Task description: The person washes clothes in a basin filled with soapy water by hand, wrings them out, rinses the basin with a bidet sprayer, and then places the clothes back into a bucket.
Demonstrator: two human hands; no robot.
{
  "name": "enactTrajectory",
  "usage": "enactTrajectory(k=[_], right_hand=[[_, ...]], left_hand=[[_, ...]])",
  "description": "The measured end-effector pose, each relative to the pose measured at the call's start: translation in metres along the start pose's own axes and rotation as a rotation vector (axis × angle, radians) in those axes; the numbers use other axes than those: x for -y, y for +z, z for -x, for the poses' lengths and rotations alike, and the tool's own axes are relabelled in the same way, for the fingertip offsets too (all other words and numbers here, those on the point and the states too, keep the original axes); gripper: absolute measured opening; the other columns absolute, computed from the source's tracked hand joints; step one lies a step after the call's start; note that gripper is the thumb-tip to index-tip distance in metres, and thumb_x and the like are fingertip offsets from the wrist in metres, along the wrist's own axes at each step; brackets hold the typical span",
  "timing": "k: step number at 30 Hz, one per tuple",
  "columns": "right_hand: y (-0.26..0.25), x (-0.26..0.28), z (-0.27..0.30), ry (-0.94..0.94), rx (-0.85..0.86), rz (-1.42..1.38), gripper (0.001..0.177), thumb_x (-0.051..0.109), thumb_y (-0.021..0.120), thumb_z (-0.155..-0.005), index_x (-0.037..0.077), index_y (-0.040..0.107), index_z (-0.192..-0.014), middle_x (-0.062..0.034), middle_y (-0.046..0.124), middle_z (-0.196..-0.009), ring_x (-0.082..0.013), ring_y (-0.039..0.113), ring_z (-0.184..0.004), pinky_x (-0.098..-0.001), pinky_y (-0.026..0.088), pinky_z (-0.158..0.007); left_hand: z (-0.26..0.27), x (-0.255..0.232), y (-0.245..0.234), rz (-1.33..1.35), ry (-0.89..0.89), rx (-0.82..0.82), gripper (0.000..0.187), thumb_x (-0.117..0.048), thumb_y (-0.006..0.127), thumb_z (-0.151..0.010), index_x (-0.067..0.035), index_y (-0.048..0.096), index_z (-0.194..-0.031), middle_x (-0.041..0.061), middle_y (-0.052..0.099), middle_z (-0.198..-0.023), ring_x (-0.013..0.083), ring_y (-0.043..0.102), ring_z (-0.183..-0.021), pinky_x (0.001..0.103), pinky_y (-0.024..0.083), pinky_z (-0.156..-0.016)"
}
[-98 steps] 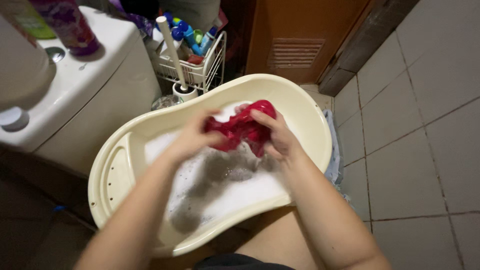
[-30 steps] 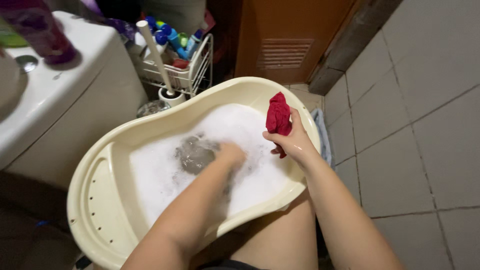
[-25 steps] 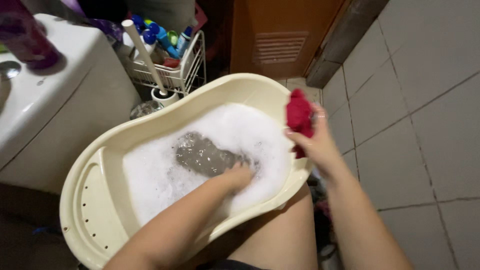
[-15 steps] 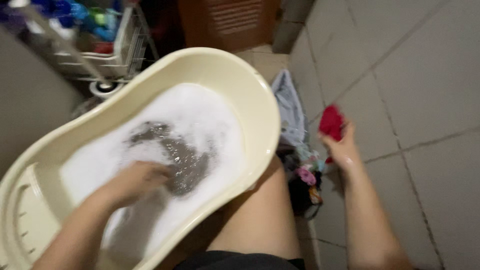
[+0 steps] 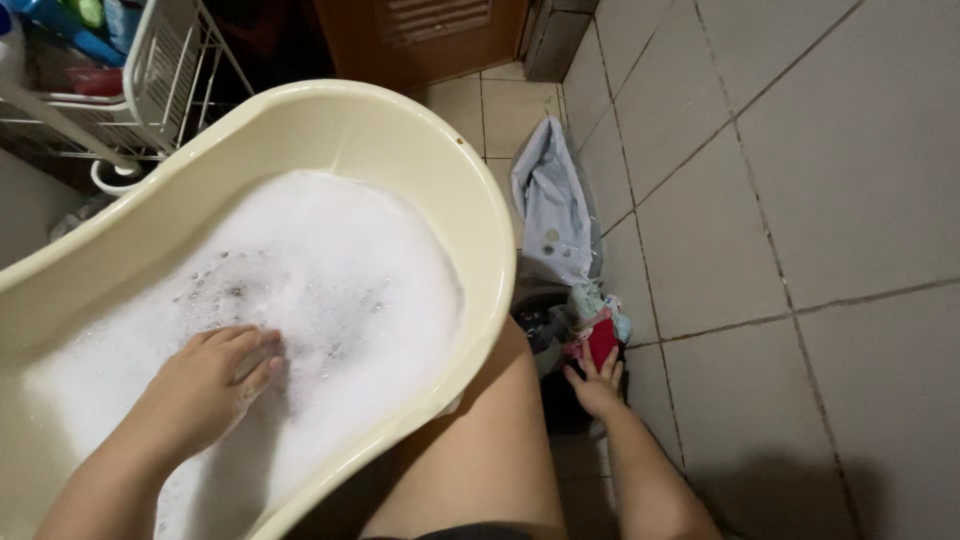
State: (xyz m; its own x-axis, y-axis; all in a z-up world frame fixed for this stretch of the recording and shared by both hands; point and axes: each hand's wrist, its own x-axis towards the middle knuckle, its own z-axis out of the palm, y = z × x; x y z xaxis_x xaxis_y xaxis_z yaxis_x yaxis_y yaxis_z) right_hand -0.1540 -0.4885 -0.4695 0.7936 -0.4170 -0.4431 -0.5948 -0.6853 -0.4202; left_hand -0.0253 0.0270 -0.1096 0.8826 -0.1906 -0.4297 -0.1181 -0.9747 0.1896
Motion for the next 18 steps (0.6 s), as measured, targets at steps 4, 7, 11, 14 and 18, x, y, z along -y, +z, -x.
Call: enactTrajectory(k=[4, 7, 11, 14, 18], right_hand=[[-0.004, 0.0, -0.012, 0.007, -0.177, 0.121, 0.074, 0.063, 0.067, -0.084, 0.038, 0.045, -0.151, -0.0204, 0.008, -0.168, -0.0514, 0.005, -0.15, -0.0606, 0.012, -0.12], [-0.036, 0.012, -0.027, -0.213, -0.407, 0.119, 0.059, 0.05, 0.065, -0.086, 0.033, 0.058, -0.142, -0.014, 0.035, -0.162, -0.044, 0.028, -0.149, -0.0616, 0.022, -0.121], [-0.12, 0.106, -0.008, -0.458, -0.515, -0.347, 0.039, 0.044, 0.062, -0.101, 0.016, 0.068, -0.128, -0.0156, 0.064, -0.132, -0.0337, 0.056, -0.123, -0.0521, 0.043, -0.11], [-0.183, 0.208, 0.022, -0.332, -0.153, -0.868, 0.045, 0.045, 0.054, -0.105, 0.008, 0.063, -0.129, -0.0126, 0.069, -0.123, -0.0244, 0.065, -0.106, -0.042, 0.049, -0.097], [-0.208, 0.32, 0.043, -0.306, 0.141, -0.988, 0.047, 0.038, 0.055, -0.101, 0.007, 0.059, -0.137, -0.0076, 0.066, -0.125, -0.0169, 0.065, -0.107, -0.0362, 0.051, -0.088]], left_hand=[[0.0, -0.01, -0.01, 0.043, 0.081, -0.106, 0.042, -0.042, 0.056, -0.094, -0.023, 0.07, -0.129, 0.003, 0.063, -0.14, 0.0268, 0.052, -0.133, 0.041, 0.041, -0.109], [0.013, -0.023, -0.024, 0.066, -0.011, -0.22, 0.036, -0.043, 0.057, -0.101, -0.012, 0.075, -0.108, 0.007, 0.07, -0.117, 0.0265, 0.058, -0.119, 0.04, 0.047, -0.103], [0.022, -0.032, -0.032, 0.305, -0.262, -0.348, 0.039, -0.038, 0.051, -0.109, -0.008, 0.074, -0.114, 0.018, 0.071, -0.097, 0.0341, 0.064, -0.098, 0.041, 0.053, -0.09], [0.017, -0.026, -0.025, 0.499, -0.177, -0.261, 0.046, -0.016, 0.048, -0.104, -0.022, 0.055, -0.149, 0.017, 0.07, -0.114, 0.0371, 0.066, -0.108, 0.043, 0.049, -0.095], [0.033, 0.005, -0.006, 0.364, 0.163, -0.425, 0.055, -0.009, 0.059, -0.085, -0.01, 0.058, -0.14, 0.019, 0.052, -0.142, 0.0394, 0.047, -0.128, 0.044, 0.039, -0.105]])
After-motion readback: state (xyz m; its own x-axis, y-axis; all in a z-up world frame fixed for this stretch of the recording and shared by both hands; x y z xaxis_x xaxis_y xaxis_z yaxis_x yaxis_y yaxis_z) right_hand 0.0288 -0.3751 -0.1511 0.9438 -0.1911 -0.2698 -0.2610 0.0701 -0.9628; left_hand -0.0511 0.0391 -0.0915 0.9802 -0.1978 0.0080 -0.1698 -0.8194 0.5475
